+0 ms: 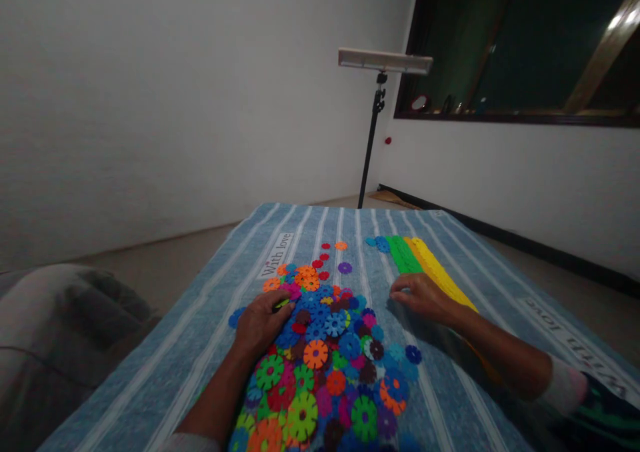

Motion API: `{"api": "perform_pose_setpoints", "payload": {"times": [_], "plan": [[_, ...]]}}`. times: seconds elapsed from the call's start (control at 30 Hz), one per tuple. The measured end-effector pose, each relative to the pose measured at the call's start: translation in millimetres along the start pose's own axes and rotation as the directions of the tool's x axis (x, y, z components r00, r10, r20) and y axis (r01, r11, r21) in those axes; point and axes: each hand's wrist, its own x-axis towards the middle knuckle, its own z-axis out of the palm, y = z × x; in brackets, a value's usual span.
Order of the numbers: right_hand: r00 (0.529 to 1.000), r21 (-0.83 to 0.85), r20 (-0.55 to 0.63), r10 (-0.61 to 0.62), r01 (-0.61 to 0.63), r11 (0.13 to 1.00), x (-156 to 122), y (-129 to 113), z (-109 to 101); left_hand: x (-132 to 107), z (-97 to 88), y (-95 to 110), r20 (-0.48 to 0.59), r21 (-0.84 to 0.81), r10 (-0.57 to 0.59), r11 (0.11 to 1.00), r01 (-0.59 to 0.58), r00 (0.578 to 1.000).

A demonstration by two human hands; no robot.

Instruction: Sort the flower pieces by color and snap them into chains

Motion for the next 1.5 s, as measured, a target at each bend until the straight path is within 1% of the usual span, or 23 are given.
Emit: {"api": "perform_pose_setpoints", "payload": {"times": [0.1, 0.17, 0.23, 0.33, 0.4, 0.5, 0.6, 0.77, 0.9, 1.13, 1.3, 1.5], "plan": [[0.999, 0.054, -0.035, -0.016, 0.018, 0.998, -49.2, -19.0, 11.1, 2.3, 0.8, 1.3, 0.028, 0.015, -0.017, 1.0, 0.016, 0.999], [0.996, 0.086, -0.085, -0.002, 0.009, 0.996, -73.8, -27.2, 18.1, 3.9, 2.0, 1.7, 0.038, 0.023, -0.027, 0.999, 0.026, 0.999], [0.988, 0.125, -0.151, 0.038, -0.019, 0.992, -90.7, -31.3, 26.4, 5.0, 2.8, 1.9, 0.039, 0.027, -0.024, 0.999, 0.023, 0.999], [0.963, 0.189, -0.241, 0.119, -0.073, 0.979, -102.9, -30.9, 41.3, 4.8, 2.5, 2.4, 0.045, 0.037, -0.016, 0.999, 0.014, 0.999], [0.949, 0.215, -0.278, 0.149, -0.09, 0.972, -105.0, -27.3, 51.0, 3.8, 1.4, 3.2, 0.049, 0.045, -0.013, 0.999, 0.011, 0.999], [0.928, 0.214, -0.338, 0.154, -0.084, 0.973, -104.8, -20.0, 62.8, 2.4, 0.1, 5.6, 0.041, 0.064, -0.019, 0.998, 0.016, 0.999], [0.916, 0.18, -0.382, 0.123, -0.057, 0.982, -105.2, -14.2, 71.3, 1.6, -0.3, 9.3, 0.04, 0.115, -0.031, 0.993, 0.026, 0.999], [0.917, 0.085, -0.394, 0.058, -0.026, 0.996, -105.6, -10.1, 79.6, 0.5, -3.0, 19.3, 0.053, 0.236, -0.056, 0.971, 0.042, 0.997], [0.926, 0.072, -0.372, 0.058, -0.033, 0.997, -103.9, -7.3, 80.1, -1.3, -7.7, 30.1, 0.081, 0.313, -0.076, 0.948, 0.047, 0.994], [0.952, 0.108, -0.3, 0.063, -0.032, 0.994, -103.9, -8.3, 74.4, -7.6, -14.2, 43.4, 0.159, 0.343, -0.095, 0.939, 0.036, 0.983], [0.953, 0.135, -0.298, 0.049, -0.008, 0.991, -103.9, -8.7, 74.2, -14.9, -13.2, 44.3, 0.153, 0.325, -0.072, 0.946, 0.019, 0.986], [0.956, 0.149, -0.292, 0.043, 0.0, 0.989, -102.7, -7.2, 76.5, -16.6, -14.1, 44.5, 0.171, 0.228, -0.021, 0.973, -0.019, 0.985]]}}
